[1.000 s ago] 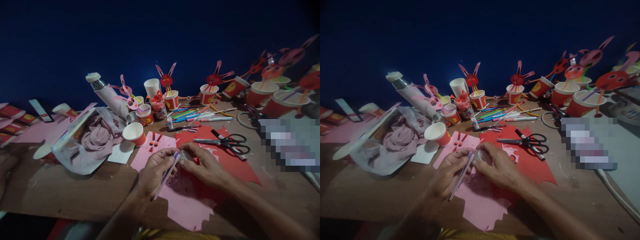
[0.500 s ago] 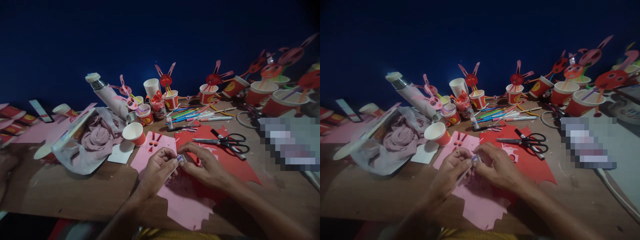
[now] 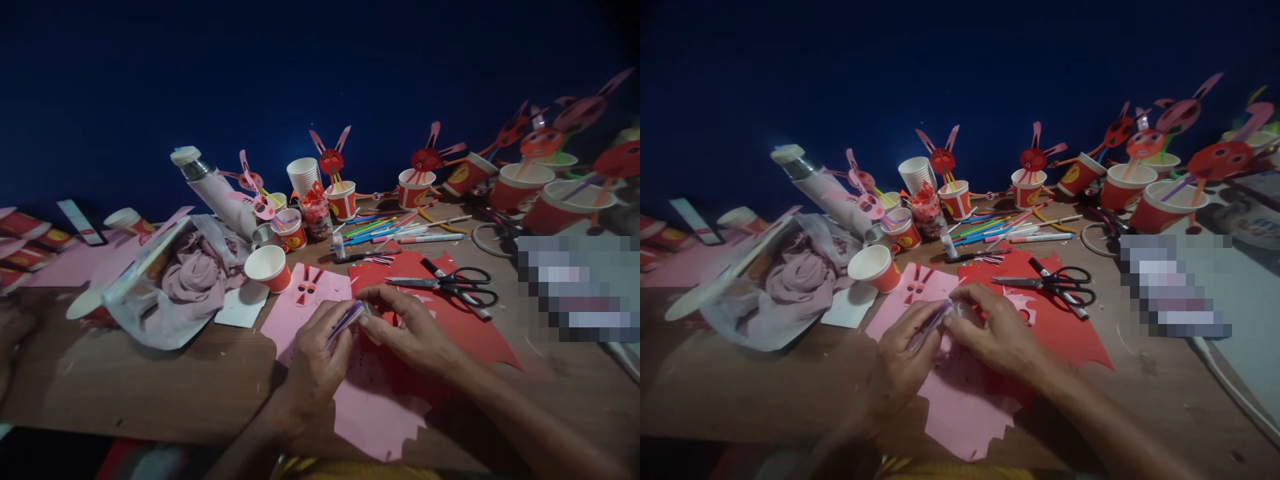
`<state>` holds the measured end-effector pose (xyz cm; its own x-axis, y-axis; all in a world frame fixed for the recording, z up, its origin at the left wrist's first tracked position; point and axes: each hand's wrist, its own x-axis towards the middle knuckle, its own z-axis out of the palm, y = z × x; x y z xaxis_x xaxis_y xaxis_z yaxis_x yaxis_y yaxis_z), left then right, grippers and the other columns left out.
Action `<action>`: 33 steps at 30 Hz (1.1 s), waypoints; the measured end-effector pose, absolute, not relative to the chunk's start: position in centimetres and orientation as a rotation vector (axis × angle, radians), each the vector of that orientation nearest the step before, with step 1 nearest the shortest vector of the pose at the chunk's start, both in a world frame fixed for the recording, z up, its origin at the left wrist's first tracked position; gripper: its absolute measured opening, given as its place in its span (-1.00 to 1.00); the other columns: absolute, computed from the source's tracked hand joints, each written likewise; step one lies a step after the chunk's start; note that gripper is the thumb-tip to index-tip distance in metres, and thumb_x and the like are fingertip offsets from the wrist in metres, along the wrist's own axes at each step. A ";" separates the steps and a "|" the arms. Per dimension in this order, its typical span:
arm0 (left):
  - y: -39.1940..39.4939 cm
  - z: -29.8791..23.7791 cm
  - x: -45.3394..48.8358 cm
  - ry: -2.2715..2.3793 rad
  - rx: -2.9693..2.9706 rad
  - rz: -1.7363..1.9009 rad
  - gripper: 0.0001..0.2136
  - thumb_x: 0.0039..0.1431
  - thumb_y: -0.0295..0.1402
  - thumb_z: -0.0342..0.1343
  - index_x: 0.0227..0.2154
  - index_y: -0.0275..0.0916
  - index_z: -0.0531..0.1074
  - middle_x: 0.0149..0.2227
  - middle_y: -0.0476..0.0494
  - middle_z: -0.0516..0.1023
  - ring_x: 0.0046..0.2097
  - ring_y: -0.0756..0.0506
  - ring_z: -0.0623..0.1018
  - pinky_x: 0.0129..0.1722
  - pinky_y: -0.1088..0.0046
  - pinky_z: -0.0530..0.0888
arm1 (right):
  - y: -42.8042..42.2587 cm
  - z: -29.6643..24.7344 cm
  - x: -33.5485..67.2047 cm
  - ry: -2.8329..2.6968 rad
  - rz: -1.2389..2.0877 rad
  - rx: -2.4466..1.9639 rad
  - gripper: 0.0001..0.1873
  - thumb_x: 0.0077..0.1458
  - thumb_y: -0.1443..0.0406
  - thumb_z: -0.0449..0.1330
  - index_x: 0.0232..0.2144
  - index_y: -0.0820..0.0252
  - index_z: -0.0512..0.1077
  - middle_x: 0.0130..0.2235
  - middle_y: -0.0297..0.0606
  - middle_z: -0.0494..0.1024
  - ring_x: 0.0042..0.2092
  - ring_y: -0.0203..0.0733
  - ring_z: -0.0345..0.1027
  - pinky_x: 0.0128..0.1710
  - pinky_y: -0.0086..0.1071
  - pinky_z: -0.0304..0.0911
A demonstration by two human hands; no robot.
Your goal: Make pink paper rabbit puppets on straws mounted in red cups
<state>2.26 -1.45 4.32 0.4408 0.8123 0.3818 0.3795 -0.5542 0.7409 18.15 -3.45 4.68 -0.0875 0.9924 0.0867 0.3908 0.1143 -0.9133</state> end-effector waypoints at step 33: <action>-0.8 4.1 2.1 1.135 1.646 0.831 -0.76 0.08 -0.42 -0.04 -0.22 -0.29 0.45 -0.58 -0.02 0.40 -0.45 -0.02 0.43 -0.41 0.50 0.39 | -3.3 5.8 18.6 -1.786 1.000 -1.554 -0.74 -0.05 0.18 0.14 -0.27 0.13 0.41 -0.36 -0.33 0.50 -0.36 -0.24 0.31 -0.45 -0.46 0.07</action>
